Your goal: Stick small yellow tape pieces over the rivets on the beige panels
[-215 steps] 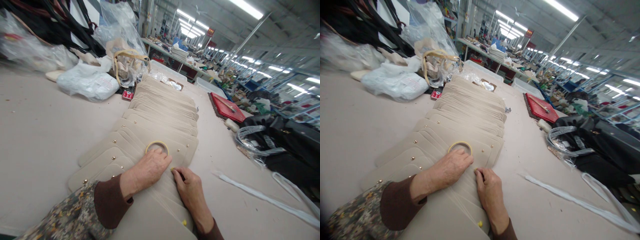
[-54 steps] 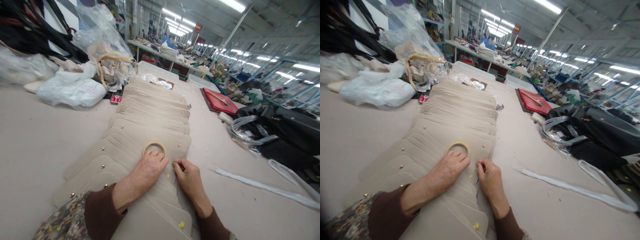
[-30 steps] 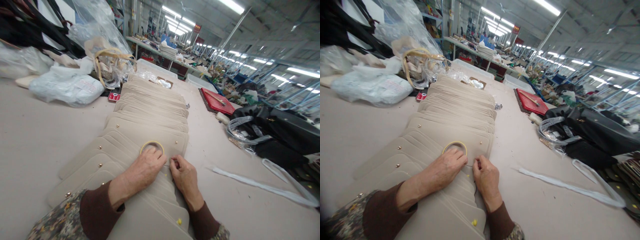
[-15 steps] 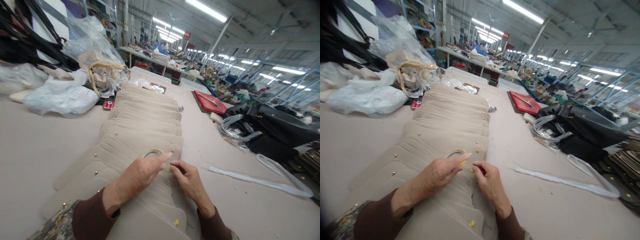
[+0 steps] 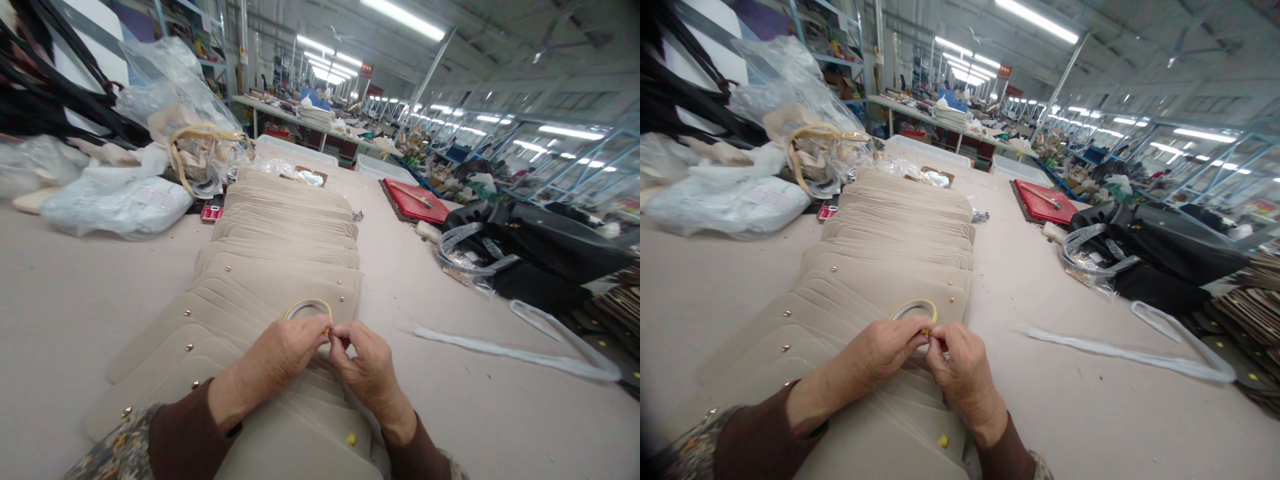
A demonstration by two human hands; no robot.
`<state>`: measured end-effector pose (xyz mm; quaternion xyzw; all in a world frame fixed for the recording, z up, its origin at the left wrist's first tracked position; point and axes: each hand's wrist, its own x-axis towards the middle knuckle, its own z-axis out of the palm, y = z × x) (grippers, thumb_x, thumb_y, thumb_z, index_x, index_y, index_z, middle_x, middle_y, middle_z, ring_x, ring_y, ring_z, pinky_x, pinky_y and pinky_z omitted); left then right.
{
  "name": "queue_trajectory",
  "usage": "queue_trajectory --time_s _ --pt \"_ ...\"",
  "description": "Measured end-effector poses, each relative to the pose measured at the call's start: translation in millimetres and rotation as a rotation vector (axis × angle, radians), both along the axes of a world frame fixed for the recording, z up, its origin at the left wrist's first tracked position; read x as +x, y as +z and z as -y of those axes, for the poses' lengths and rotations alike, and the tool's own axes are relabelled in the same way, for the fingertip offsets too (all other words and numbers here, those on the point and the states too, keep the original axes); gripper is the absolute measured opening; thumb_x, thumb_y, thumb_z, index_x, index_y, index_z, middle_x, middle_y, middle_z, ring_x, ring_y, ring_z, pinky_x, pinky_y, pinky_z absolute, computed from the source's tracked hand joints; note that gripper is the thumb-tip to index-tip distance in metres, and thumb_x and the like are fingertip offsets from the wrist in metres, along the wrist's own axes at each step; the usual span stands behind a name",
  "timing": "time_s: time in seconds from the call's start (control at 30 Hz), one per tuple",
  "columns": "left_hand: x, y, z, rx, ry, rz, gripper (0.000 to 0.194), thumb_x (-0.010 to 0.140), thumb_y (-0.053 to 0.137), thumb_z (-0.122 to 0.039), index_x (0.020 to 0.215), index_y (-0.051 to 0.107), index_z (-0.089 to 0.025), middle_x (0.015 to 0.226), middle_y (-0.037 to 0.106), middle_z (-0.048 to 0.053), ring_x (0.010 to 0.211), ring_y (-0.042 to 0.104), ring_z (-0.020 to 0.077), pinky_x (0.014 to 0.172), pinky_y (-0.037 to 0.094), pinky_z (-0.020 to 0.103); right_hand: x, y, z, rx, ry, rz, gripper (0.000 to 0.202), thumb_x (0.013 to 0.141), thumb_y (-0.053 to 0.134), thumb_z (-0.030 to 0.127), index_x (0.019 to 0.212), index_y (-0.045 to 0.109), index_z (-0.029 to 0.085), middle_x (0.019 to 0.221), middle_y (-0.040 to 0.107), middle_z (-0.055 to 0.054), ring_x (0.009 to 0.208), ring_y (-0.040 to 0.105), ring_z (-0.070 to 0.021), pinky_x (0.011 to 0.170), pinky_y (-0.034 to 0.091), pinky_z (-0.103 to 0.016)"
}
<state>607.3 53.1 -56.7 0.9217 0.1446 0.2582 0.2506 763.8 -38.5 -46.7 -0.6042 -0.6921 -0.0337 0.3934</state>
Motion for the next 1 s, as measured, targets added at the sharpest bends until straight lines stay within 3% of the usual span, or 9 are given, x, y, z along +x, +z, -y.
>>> queue_trajectory --time_s 0.17,0.33,0.43,0.53,0.67,1.0 --pt "3 3.2 0 0.079 0.076 0.015 0.022 0.099 0.036 -0.02 0.084 0.052 -0.018 0.072 0.06 0.001 0.064 0.058 0.0156 0.058 0.042 0.026 -5 -0.2 -1 -0.024 -0.051 -0.111 0.015 0.081 0.051 0.01 0.075 0.063 0.018 0.064 0.063 0.0 0.055 0.056 -0.0115 0.056 0.045 -0.023" --pt "8 9.5 2 0.168 0.098 0.184 0.023 0.099 0.034 -0.017 0.084 0.052 -0.017 0.071 0.056 0.001 0.064 0.055 0.0145 0.059 0.042 0.025 -2 -1.6 -12 -0.297 -0.182 -0.729 0.016 0.081 0.059 0.029 0.07 0.062 0.017 0.052 0.059 0.003 0.045 0.053 -0.0109 0.046 0.044 -0.022" --pt "11 6.6 0 0.201 0.157 0.187 0.019 0.099 0.037 -0.016 0.087 0.052 -0.017 0.072 0.057 0.0 0.066 0.055 0.0138 0.061 0.043 0.024 14 -5.7 -20 -0.339 -0.25 -0.875 0.022 0.077 0.064 0.037 0.07 0.063 0.016 0.051 0.058 0.003 0.044 0.054 -0.0117 0.046 0.046 -0.023" --pt "15 -2.1 -6 0.288 0.241 -0.045 0.015 0.097 0.042 -0.016 0.088 0.053 -0.018 0.079 0.059 0.002 0.073 0.057 0.0169 0.063 0.045 0.027 32 -10.1 -26 -0.325 -0.248 -0.827 0.027 0.078 0.065 0.042 0.08 0.068 0.015 0.059 0.064 0.0 0.052 0.058 -0.0132 0.052 0.05 -0.025" --pt "19 -8.7 -13 0.329 0.222 -0.345 0.008 0.094 0.048 -0.016 0.09 0.055 -0.018 0.089 0.06 0.005 0.084 0.057 0.0217 0.067 0.049 0.031 42 -13.5 -32 -0.317 -0.219 -0.642 0.027 0.083 0.061 0.041 0.087 0.07 0.016 0.066 0.066 -0.001 0.058 0.059 -0.0144 0.057 0.05 -0.026" --pt "19 -6.4 -13 0.246 0.203 -0.458 0.013 0.096 0.043 -0.017 0.092 0.055 -0.018 0.09 0.058 0.006 0.087 0.053 0.0239 0.069 0.05 0.034 33 -23.1 -47 -0.225 -0.25 -0.087 0.018 0.088 0.051 0.025 0.078 0.065 0.019 0.074 0.069 -0.004 0.065 0.062 -0.0164 0.066 0.047 -0.027"
